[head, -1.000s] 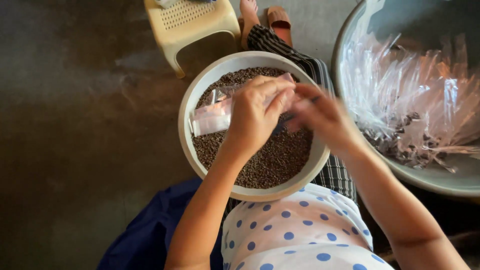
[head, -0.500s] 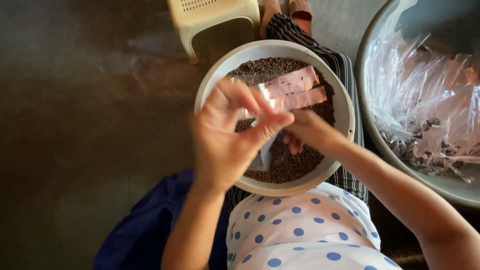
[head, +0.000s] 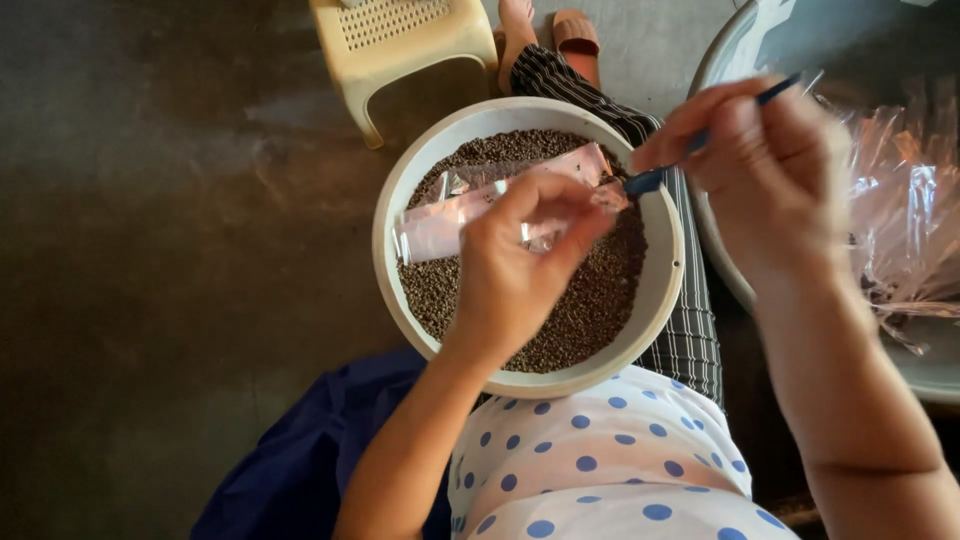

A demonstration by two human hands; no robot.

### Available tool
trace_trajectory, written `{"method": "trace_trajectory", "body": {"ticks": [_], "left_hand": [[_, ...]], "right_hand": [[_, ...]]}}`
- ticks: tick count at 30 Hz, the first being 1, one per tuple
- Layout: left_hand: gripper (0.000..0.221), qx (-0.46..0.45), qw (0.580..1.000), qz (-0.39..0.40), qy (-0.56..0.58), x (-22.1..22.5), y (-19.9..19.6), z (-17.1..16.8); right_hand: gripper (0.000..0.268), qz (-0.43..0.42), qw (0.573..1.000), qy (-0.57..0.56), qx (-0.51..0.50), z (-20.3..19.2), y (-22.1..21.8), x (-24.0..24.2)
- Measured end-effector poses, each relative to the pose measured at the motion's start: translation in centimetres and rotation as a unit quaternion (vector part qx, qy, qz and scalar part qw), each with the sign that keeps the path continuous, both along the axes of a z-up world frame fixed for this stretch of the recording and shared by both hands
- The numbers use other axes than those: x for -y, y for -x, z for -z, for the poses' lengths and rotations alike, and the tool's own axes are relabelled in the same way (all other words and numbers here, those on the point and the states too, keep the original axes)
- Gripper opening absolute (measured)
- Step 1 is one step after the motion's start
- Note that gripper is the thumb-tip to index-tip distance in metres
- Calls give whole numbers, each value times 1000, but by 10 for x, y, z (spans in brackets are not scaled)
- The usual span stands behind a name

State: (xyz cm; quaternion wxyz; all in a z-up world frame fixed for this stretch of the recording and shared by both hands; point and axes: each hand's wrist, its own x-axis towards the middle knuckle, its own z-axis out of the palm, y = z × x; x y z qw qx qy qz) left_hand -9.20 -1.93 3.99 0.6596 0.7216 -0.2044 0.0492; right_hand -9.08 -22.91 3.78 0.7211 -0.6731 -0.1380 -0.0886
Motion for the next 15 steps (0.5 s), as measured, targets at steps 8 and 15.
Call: {"method": "trace_trajectory", "body": {"ticks": [8, 15], "left_hand": [[10, 78, 995, -21, -63, -9, -10, -1], [24, 25, 991, 48, 123, -41, 7, -54]], "right_hand": [[27, -67, 985, 45, -155, 43, 10, -33], [14, -113, 937, 228, -238, 117, -13, -43]]}}
